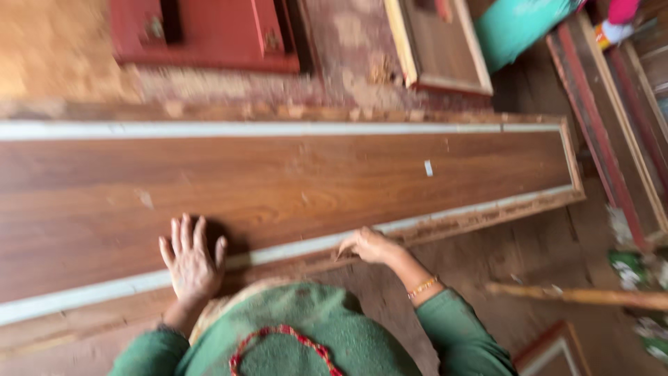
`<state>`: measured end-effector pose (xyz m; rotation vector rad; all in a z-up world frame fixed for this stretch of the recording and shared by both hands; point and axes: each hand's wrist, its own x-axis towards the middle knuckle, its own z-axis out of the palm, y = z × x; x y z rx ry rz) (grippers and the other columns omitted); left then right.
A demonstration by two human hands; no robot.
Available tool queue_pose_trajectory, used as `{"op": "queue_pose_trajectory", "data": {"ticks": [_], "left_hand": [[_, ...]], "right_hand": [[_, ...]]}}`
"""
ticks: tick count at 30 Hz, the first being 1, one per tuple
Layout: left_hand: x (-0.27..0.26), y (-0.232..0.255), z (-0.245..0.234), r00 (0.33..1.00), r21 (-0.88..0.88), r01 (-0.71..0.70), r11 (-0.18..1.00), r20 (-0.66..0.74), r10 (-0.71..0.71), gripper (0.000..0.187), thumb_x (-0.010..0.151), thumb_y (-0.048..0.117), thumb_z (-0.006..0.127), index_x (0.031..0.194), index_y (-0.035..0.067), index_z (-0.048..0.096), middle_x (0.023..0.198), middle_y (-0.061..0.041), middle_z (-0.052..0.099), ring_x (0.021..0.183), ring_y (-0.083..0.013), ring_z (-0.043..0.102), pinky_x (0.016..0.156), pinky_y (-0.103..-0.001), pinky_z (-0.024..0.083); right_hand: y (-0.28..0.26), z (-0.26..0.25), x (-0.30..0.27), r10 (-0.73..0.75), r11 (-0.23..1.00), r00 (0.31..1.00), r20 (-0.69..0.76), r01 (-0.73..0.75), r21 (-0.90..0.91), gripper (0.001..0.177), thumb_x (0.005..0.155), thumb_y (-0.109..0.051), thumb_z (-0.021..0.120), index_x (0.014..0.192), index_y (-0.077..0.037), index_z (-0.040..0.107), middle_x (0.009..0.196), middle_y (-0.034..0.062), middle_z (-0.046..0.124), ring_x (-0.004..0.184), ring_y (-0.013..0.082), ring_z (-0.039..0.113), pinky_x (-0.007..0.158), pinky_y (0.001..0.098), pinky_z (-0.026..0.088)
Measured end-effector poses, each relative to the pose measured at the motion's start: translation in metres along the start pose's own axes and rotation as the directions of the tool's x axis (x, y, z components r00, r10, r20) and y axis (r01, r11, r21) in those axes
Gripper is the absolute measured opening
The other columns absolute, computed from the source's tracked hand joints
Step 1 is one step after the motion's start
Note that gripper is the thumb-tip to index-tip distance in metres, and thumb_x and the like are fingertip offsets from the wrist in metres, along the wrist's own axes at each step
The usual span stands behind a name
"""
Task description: The person sands the edges and surface of a wooden door panel using a sanding block. They move along the perimeter and across the face of the panel, applying pressure to smooth the wood.
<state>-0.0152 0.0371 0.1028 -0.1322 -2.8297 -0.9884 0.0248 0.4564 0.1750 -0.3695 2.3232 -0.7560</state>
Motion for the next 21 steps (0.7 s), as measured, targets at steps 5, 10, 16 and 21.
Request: {"op": "queue_pose_trajectory", "data": {"ticks": [5,10,16,21], "left_hand": [[0.002,-0.003,0.010,1.000,0.051,0.022,0.998,-0.008,-0.021,0.068,0.095,0.052,0.050,0.150,0.011,0.047,0.163,-0.013,0.037,0.157,-0.0307,0.022,0.125,-0.057,0.011],[0.004,-0.011,0.017,1.000,0.080,0.007,0.997,-0.031,-0.005,0.070,0.095,0.055,0.047,0.150,0.013,0.045,0.163,-0.012,0.036,0.156,-0.0295,0.020,0.125,-0.056,0.010],[-0.001,-0.021,0.031,1.000,0.146,0.016,0.989,0.004,-0.017,0.067,0.094,0.055,0.047,0.148,0.014,0.045,0.162,-0.011,0.037,0.156,-0.0288,0.021,0.124,-0.054,0.009],[0.031,-0.046,0.018,0.994,-0.036,-0.042,0.998,-0.098,0.038,0.064,0.099,0.046,0.055,0.153,0.014,0.045,0.153,-0.010,0.048,0.153,-0.0288,0.034,0.128,-0.065,0.016]], "right_hand": [[-0.013,0.003,0.005,-0.089,0.971,0.930,-0.358,0.000,-0.239,0.037,0.080,0.008,0.055,0.103,-0.009,0.078,0.106,0.0155,0.077,0.101,0.0309,0.074,0.089,0.0393,0.059],[-0.029,0.043,0.010,-0.056,0.982,0.916,-0.397,-0.020,-0.186,0.019,0.092,-0.007,0.064,0.101,-0.013,0.079,0.094,0.0123,0.077,0.090,0.0287,0.074,0.080,0.0418,0.058],[0.000,0.045,0.020,-0.091,0.943,0.955,-0.281,-0.008,-0.333,0.039,0.085,0.008,0.059,0.107,-0.016,0.080,0.105,0.0124,0.077,0.098,0.0316,0.072,0.088,0.0436,0.057],[0.000,0.003,0.034,-0.169,0.974,0.974,-0.151,0.141,-0.179,0.041,0.073,0.007,0.058,0.103,-0.014,0.079,0.111,0.0134,0.076,0.104,0.0306,0.073,0.092,0.0411,0.058]]}}
